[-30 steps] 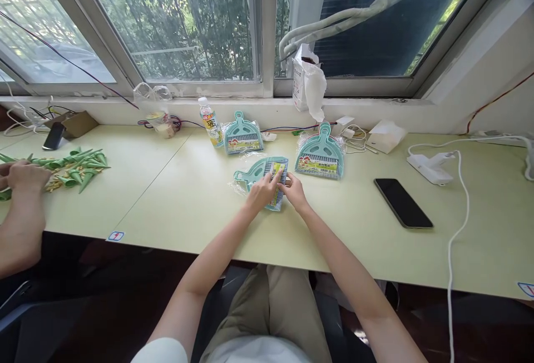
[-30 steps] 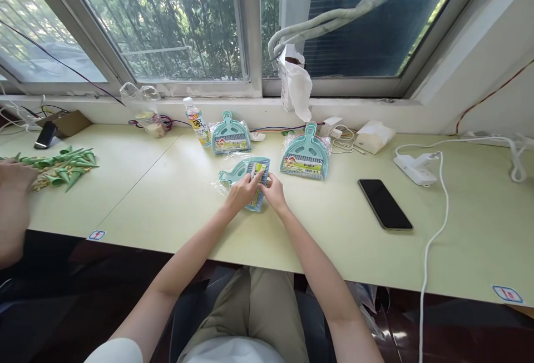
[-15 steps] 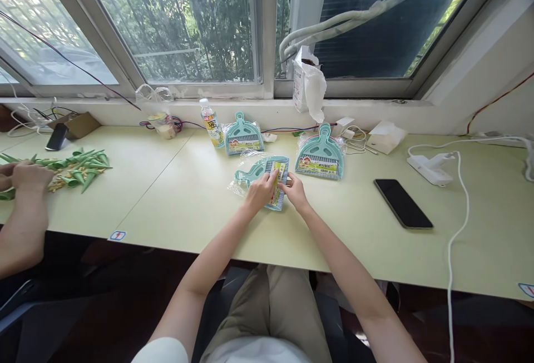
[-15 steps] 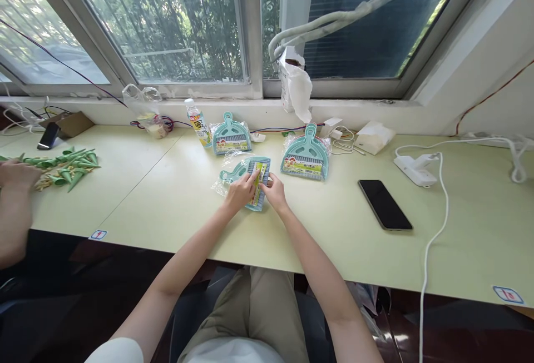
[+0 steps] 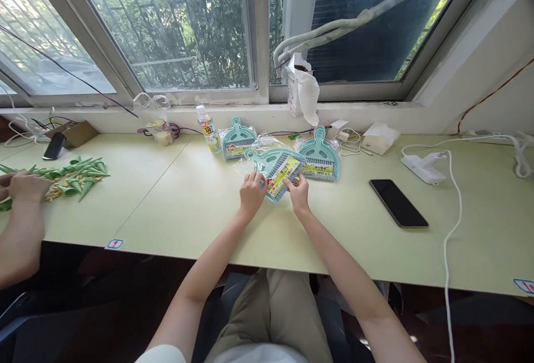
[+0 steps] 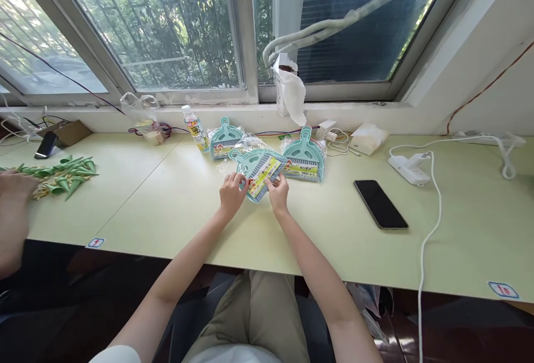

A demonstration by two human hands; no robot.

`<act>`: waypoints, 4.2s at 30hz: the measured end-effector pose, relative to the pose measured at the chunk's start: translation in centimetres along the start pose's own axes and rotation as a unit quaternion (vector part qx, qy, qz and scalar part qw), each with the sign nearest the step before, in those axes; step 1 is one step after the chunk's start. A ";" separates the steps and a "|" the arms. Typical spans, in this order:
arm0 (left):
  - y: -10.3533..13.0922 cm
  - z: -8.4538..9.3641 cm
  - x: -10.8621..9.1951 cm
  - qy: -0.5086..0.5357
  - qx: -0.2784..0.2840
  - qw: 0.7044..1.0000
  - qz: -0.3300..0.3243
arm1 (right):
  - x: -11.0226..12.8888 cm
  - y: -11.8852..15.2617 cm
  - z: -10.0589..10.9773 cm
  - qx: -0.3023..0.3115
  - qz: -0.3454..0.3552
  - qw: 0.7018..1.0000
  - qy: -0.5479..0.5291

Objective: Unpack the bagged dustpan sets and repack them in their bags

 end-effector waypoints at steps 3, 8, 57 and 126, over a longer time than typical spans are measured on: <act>0.7 -0.7 -1.1 0.061 0.024 0.997 -0.037 | 0.0 0.1 0.3 -0.022 0.002 1.000 -0.010; 0.9 1.0 -1.2 0.178 -0.073 0.981 0.032 | 0.2 0.2 0.6 -0.036 -0.014 0.998 -0.039; 0.4 -4.1 7.2 0.539 0.186 0.676 0.467 | 5.5 0.4 -0.7 0.111 0.350 0.870 0.330; -0.3 -15.1 -4.6 0.127 0.115 0.974 0.146 | 2.4 -9.9 17.4 -0.110 0.231 0.863 0.436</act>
Point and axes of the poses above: each hand's wrist, its own y-axis away from the middle knuckle, its own z-axis out of the back of the hand, x = y × z, the point moved 8 cm from there along -y, towards the middle knuckle, and after that the axes turned 10 degrees about -x, right-handed, at the moved point
